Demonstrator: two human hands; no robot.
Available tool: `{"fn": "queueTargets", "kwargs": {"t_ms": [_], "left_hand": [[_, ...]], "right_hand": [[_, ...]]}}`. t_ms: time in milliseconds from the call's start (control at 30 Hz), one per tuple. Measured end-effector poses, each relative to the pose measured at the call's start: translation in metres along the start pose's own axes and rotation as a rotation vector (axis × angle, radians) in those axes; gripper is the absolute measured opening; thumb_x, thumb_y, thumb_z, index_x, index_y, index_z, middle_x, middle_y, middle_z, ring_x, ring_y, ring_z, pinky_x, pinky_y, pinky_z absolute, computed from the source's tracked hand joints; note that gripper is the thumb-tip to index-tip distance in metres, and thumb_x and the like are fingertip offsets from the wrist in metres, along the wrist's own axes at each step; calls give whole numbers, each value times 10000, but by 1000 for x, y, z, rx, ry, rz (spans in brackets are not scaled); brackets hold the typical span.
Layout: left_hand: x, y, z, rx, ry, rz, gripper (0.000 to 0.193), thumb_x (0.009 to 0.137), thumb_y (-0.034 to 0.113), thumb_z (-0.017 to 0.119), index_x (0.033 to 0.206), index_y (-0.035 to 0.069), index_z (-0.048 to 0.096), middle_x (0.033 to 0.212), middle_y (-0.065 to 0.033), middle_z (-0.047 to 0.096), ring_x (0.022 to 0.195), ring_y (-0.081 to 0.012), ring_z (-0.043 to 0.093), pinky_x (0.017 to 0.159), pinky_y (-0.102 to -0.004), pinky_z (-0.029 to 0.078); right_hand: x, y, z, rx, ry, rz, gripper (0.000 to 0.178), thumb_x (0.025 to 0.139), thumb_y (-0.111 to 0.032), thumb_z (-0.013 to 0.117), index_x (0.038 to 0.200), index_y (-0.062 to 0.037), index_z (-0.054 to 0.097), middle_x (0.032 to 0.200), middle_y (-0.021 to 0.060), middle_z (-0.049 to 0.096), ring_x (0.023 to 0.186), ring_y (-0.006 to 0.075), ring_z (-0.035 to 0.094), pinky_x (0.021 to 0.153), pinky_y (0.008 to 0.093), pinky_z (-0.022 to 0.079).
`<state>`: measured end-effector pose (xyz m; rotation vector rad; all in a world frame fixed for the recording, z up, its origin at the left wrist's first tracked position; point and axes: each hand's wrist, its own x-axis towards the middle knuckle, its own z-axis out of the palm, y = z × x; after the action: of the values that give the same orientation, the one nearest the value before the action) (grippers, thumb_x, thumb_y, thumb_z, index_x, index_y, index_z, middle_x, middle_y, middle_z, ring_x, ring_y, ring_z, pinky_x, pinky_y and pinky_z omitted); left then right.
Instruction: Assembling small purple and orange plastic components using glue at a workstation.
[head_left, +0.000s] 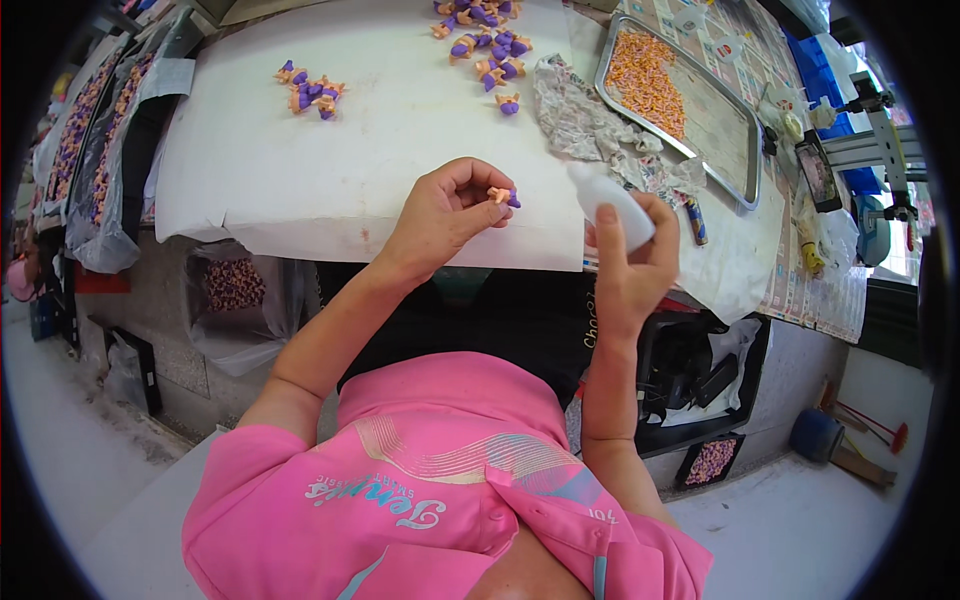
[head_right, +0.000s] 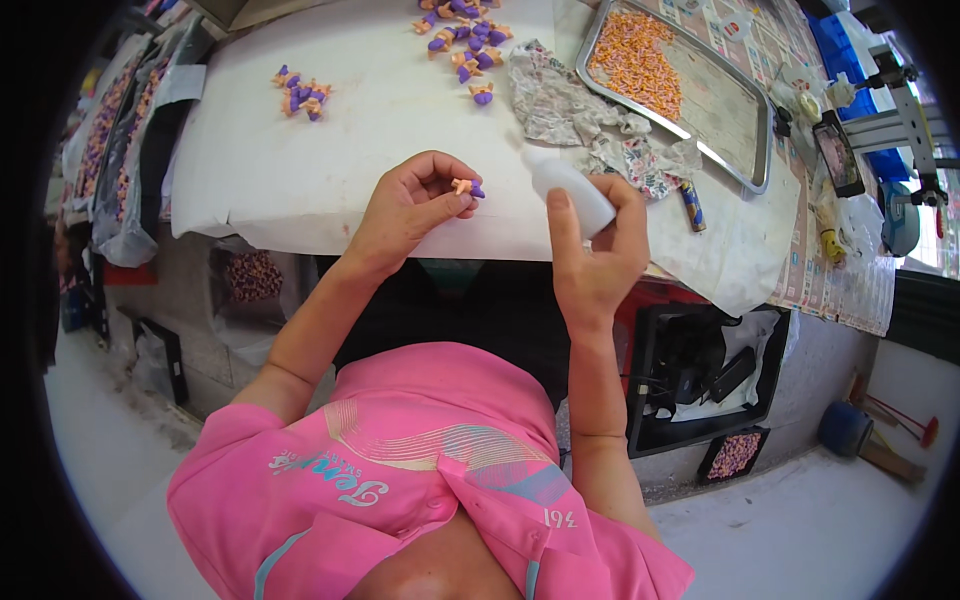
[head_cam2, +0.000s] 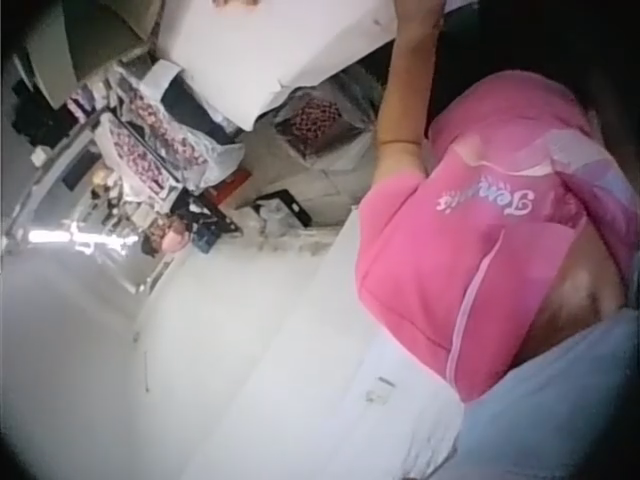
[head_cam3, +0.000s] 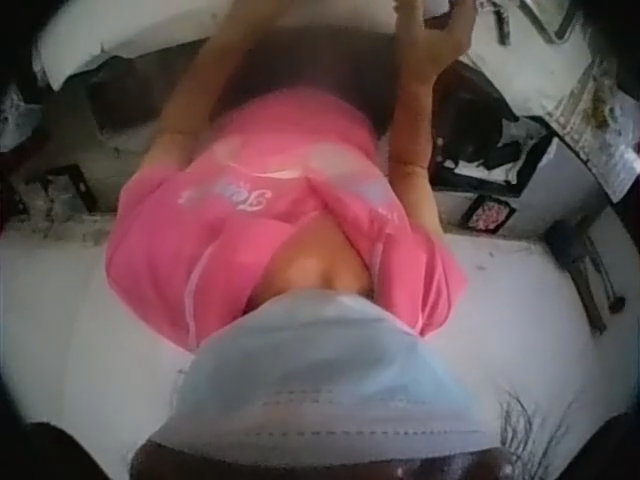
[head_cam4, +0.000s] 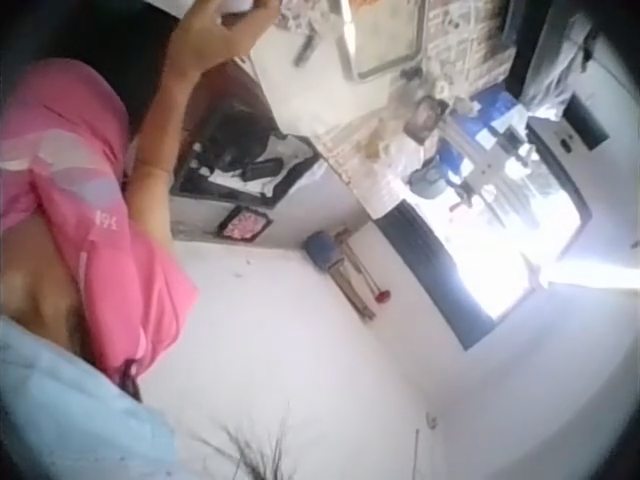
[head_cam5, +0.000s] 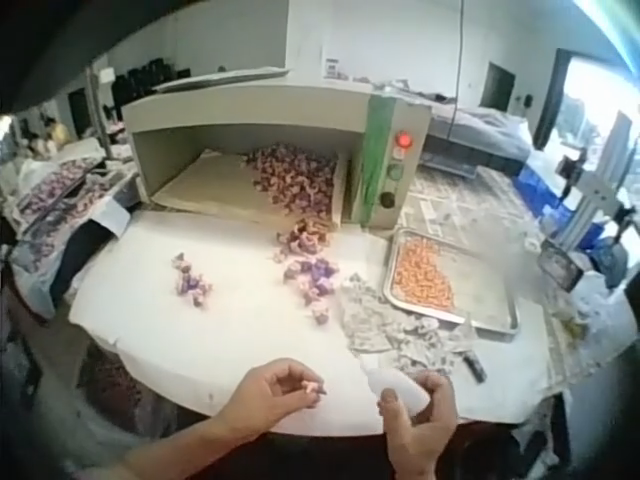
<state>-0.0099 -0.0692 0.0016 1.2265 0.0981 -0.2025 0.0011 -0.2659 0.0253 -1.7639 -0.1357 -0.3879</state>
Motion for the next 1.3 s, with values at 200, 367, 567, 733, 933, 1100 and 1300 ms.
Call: {"fn": "queueTargets", "kwargs": {"t_ms": [200, 367, 567, 733, 933, 1100, 1300], "left_hand": [[6, 7, 15, -9, -5, 0, 173, 875, -8, 633, 1044, -6, 593, 954, -39, 610, 871, -103, 615, 804, -244, 518], [10, 17, 32, -10, 1, -11, 180, 868, -21, 632, 1043, -4, 596, 939, -36, 611, 854, -97, 613, 796, -240, 521], [13, 30, 45, 16, 7, -22, 188, 864, -23, 634, 1047, 0, 600, 926, -33, 619, 839, -96, 616, 785, -234, 522], [10, 37, 45, 26, 9, -10, 180, 861, -27, 637, 1036, -5, 599, 915, -34, 620, 831, -97, 613, 775, -237, 521], [2, 42, 44, 22, 7, -2, 175, 862, -30, 636, 1030, -9, 596, 919, -37, 616, 836, -100, 614, 774, -245, 523], [-1, 47, 45, 11, 0, -2, 174, 866, -28, 632, 1035, -6, 594, 923, -37, 614, 844, -102, 614, 778, -248, 526], [-1, 50, 44, 8, -2, -5, 163, 867, -23, 635, 1025, -3, 598, 923, -38, 612, 847, -100, 611, 789, -253, 528]], "right_hand": [[36, 20, 3, -329, 33, -111, 279, 809, -69, 715, 1025, -22, 545, 846, 83, 577, 730, 175, 567, 669, 317, 480], [61, 21, -4, -503, 33, -237, 271, 788, -75, 703, 1005, -16, 551, 841, 126, 575, 732, 266, 571, 671, 374, 474], [77, 10, -17, -598, -5, -249, 229, 815, -96, 686, 990, -9, 567, 912, 146, 566, 861, 312, 563, 770, 398, 449], [109, 2, -28, -645, 32, -348, 161, 834, -88, 667, 977, -27, 628, 909, 135, 586, 879, 305, 569, 789, 395, 448], [179, 25, -29, -819, -54, -305, 119, 831, -107, 654, 928, -51, 695, 924, 148, 635, 925, 330, 581, 800, 409, 469], [214, 45, -16, -948, -157, -294, 118, 766, -125, 674, 840, -38, 709, 874, 167, 650, 880, 353, 596, 792, 429, 483], [224, 48, -12, -920, -206, -231, 107, 757, -121, 659, 805, -30, 690, 864, 169, 646, 881, 347, 602, 788, 440, 480]]}}
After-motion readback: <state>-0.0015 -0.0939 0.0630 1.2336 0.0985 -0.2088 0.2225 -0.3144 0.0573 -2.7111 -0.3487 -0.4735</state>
